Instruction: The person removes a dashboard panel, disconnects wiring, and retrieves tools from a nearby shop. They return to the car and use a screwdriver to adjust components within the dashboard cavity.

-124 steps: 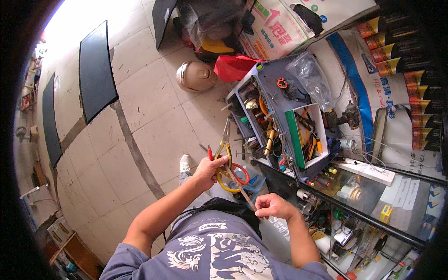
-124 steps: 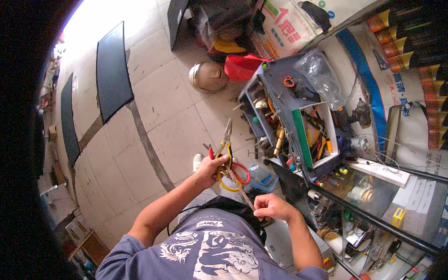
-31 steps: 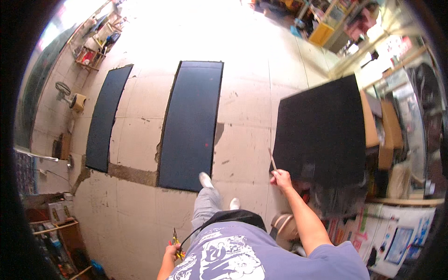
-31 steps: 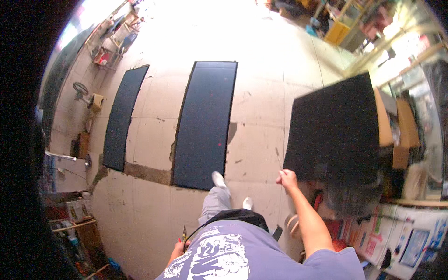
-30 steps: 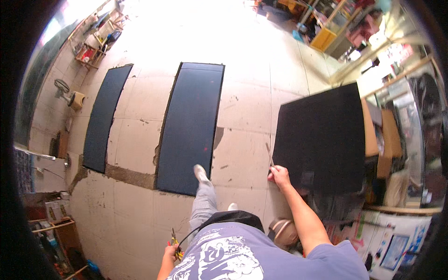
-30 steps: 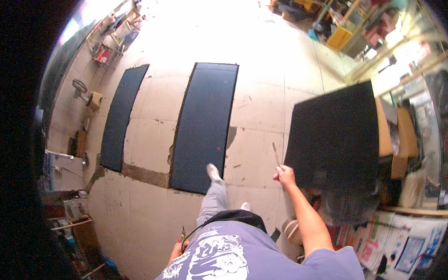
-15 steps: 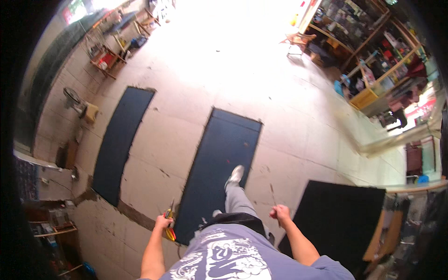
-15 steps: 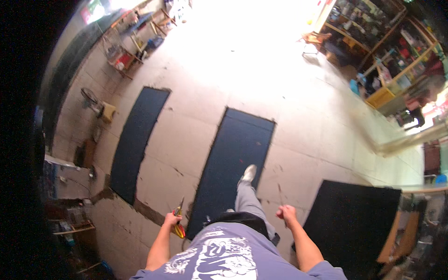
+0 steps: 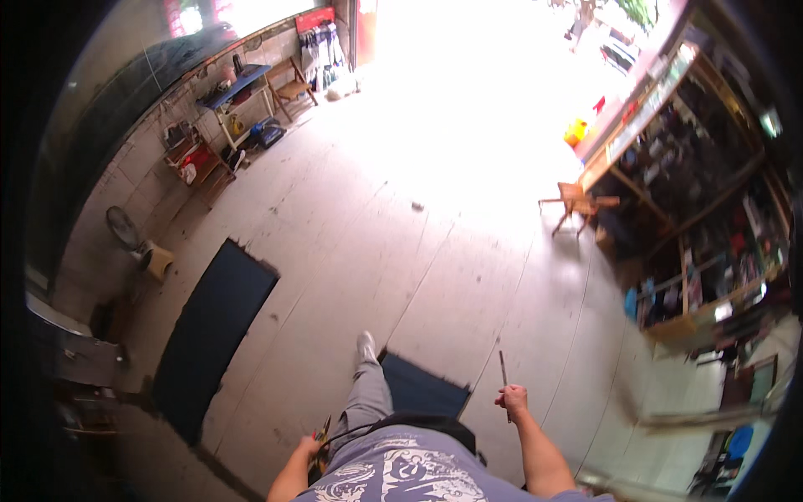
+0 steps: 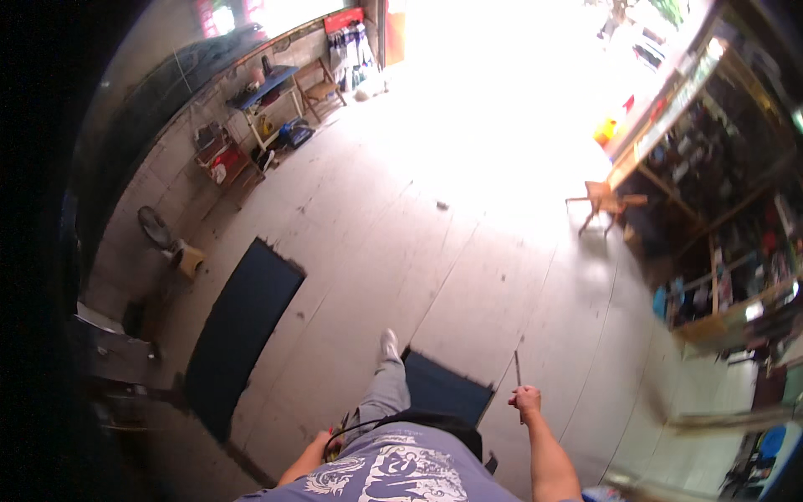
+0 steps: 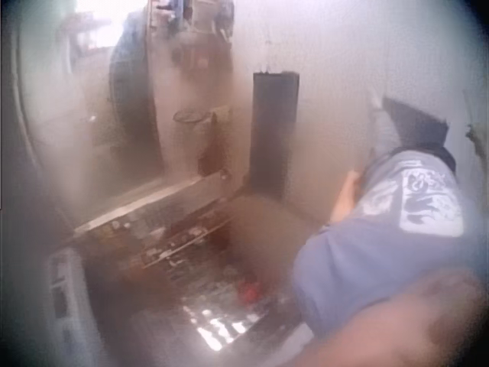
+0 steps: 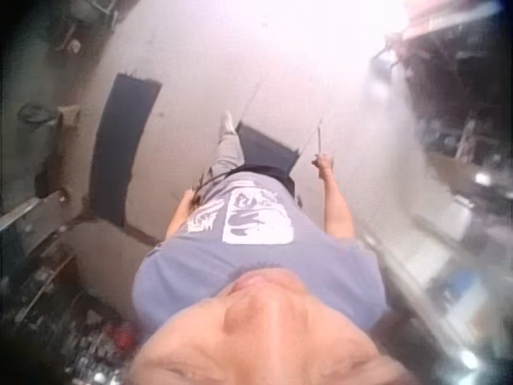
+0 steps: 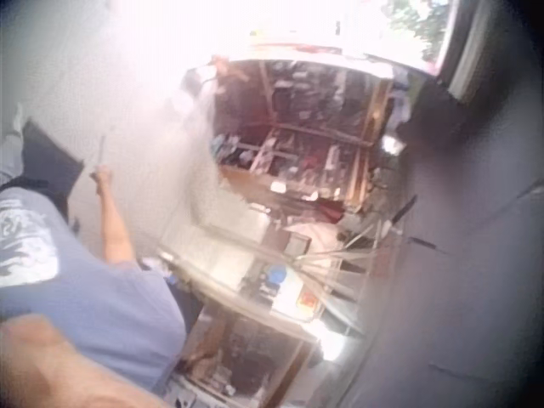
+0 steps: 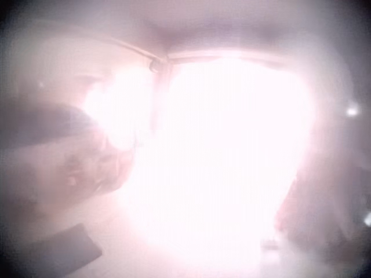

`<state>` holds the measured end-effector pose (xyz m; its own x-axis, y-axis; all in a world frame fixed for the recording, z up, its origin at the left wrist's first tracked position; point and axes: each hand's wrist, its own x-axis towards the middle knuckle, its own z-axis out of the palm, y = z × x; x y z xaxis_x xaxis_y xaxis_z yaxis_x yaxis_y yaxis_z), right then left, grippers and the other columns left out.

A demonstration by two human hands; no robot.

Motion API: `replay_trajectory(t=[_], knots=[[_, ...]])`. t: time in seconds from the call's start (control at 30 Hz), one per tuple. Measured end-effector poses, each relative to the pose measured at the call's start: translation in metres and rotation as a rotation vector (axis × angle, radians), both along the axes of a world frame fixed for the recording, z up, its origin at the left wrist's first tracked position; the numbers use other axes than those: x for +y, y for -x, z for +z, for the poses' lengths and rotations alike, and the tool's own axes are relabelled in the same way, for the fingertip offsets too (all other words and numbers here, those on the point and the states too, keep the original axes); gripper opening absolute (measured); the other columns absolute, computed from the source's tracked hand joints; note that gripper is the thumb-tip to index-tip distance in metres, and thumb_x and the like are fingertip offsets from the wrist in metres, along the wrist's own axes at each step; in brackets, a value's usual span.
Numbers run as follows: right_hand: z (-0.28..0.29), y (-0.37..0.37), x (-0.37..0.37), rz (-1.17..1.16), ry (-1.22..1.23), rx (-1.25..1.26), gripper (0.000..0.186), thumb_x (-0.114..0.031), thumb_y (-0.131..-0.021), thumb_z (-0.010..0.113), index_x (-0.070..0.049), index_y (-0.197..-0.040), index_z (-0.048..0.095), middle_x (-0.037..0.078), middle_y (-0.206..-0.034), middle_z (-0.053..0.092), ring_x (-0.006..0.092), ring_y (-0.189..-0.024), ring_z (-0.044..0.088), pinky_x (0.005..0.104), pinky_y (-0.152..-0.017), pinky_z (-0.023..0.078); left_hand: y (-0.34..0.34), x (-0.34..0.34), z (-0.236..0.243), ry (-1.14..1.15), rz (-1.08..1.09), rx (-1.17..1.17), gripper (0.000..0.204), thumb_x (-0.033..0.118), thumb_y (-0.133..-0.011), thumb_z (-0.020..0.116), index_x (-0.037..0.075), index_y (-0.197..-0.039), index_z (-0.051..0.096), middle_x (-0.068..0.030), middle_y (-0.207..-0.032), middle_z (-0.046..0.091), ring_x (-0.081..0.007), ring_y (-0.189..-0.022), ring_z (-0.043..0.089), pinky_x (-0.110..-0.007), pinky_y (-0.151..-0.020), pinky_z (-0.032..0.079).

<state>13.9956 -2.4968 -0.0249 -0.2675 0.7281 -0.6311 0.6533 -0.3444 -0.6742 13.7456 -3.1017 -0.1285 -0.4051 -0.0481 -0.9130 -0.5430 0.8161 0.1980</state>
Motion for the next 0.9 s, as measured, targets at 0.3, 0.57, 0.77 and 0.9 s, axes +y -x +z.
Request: replay_trajectory(t=[0.3, 0.57, 0.77, 0.9], knots=[[-0.021, 0.295, 0.237, 0.187, -0.100, -0.219, 0.026, -0.018, -0.091, 0.057, 0.001, -0.083, 0.072, 0.013, -0.064, 0.070, 0.0210, -0.057, 0.070, 0.0333, -0.051, 0.054, 0.367, 0.282, -0.042, 0.017, -0.203, -0.126, 0.050, 0.028, -0.076, 0.086, 0.007, -0.119, 0.071, -0.0151, -0.105, 0.075, -0.0304, -0.087, 0.073, -0.044, -0.075, 0.059], [-0.094, 0.484, 0.411, 0.220, 0.434, -0.567, 0.027, -0.032, -0.086, 0.064, -0.010, -0.080, 0.078, 0.010, -0.076, 0.075, 0.0251, -0.067, 0.073, 0.0409, -0.065, 0.057, 0.856, 0.659, 0.048, 0.127, -0.417, 0.360, 0.052, 0.040, -0.069, 0.088, 0.004, -0.105, 0.076, -0.0176, -0.102, 0.075, -0.0303, -0.094, 0.073, -0.042, -0.082, 0.058], [-0.077, 0.714, 0.720, 1.073, 0.221, -0.866, 0.026, -0.037, -0.085, 0.069, -0.014, -0.088, 0.080, 0.007, -0.081, 0.077, 0.0262, -0.071, 0.073, 0.0451, -0.068, 0.057, 1.013, 0.916, 0.084, 0.126, -0.276, 0.391, 0.056, 0.037, -0.070, 0.086, -0.001, -0.109, 0.072, -0.0177, -0.105, 0.074, -0.0312, -0.096, 0.072, -0.043, -0.085, 0.057], [0.000, 0.971, 0.982, 0.181, -0.012, -0.167, 0.023, -0.023, -0.084, 0.064, -0.003, -0.084, 0.075, 0.012, -0.076, 0.076, 0.0205, -0.067, 0.074, 0.0359, -0.063, 0.058, 1.062, 1.036, 0.069, -0.040, -0.144, 0.281, 0.057, 0.026, -0.067, 0.090, -0.009, -0.107, 0.069, -0.0233, -0.101, 0.074, -0.0317, -0.089, 0.074, -0.042, -0.077, 0.058]])
